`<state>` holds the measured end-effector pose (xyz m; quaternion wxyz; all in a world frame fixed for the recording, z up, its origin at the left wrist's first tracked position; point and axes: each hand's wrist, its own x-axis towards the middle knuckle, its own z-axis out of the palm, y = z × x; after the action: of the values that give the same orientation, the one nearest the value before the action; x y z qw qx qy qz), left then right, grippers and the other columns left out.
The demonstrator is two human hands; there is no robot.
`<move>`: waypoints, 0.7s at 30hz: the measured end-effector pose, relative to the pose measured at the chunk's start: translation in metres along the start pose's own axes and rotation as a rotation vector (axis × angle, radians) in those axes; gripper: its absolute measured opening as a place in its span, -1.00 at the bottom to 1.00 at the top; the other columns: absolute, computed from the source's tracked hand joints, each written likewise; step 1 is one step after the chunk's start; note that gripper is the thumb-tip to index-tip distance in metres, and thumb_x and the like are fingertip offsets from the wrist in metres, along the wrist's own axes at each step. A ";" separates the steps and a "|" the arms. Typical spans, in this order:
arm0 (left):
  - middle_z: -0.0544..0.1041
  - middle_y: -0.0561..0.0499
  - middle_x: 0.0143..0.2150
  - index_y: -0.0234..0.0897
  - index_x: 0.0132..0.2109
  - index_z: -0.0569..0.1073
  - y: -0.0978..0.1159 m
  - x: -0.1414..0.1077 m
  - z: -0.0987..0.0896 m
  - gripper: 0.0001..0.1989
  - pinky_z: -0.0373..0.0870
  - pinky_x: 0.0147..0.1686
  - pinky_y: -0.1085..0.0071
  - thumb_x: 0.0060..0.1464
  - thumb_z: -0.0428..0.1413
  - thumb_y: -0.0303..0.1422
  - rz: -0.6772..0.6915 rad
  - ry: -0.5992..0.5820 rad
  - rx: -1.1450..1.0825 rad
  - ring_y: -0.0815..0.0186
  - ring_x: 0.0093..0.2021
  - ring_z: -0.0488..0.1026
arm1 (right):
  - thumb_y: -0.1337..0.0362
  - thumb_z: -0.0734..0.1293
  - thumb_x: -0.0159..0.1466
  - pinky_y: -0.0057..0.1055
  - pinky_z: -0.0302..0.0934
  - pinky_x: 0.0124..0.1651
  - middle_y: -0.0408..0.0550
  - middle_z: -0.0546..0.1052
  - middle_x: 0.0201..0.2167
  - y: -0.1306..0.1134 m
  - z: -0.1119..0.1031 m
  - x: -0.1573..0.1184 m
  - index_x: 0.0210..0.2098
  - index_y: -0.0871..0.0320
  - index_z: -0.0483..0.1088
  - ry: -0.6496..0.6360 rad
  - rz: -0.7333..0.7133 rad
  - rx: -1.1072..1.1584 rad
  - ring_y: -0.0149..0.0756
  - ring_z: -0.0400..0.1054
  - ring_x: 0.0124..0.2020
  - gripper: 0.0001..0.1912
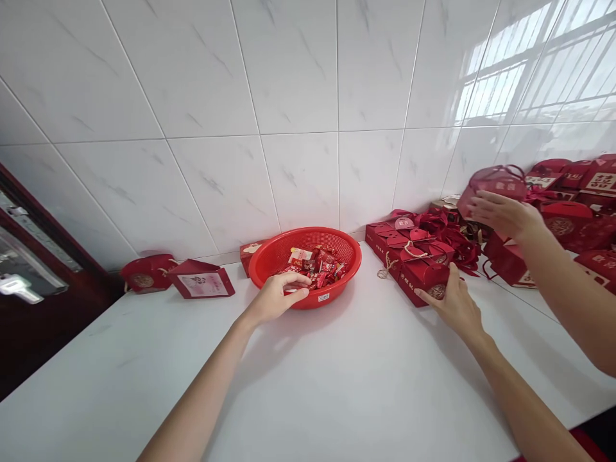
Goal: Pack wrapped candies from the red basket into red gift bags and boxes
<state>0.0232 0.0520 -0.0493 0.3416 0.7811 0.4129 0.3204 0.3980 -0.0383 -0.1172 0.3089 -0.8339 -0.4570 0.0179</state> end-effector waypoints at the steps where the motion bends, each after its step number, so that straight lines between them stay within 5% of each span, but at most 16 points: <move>1: 0.67 -0.11 -0.09 -0.22 -0.17 0.64 0.000 0.000 0.000 -0.62 0.52 0.10 0.11 -0.02 0.27 -0.03 0.000 0.000 0.001 0.07 -0.03 0.60 | -0.30 0.25 0.14 0.04 0.33 -0.13 0.45 0.34 0.22 0.001 0.001 0.001 0.47 0.24 -0.19 0.009 -0.005 0.009 0.35 0.38 0.11 0.15; 15: 0.67 -0.12 -0.07 -0.23 -0.14 0.63 -0.005 0.002 -0.002 -0.52 0.49 0.13 0.10 -0.04 0.28 0.06 -0.004 -0.030 -0.034 0.03 0.02 0.59 | -0.17 0.34 0.07 0.02 0.27 0.09 0.37 0.31 0.30 0.033 -0.019 0.005 0.38 0.28 0.03 0.145 -0.022 0.059 0.28 0.22 0.29 0.05; 21: 0.67 -0.12 -0.08 -0.23 -0.15 0.64 -0.005 0.002 -0.001 -0.49 0.51 0.10 0.10 -0.08 0.29 0.09 0.002 -0.016 -0.039 0.02 0.00 0.59 | -0.19 0.30 0.16 0.01 0.30 0.02 0.38 0.34 0.27 0.019 -0.011 -0.002 0.40 0.26 -0.01 0.081 0.009 -0.007 0.28 0.30 0.23 0.00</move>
<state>0.0215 0.0563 -0.0518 0.3599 0.7771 0.4032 0.3226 0.4141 -0.0523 -0.1190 0.3242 -0.8370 -0.4405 -0.0158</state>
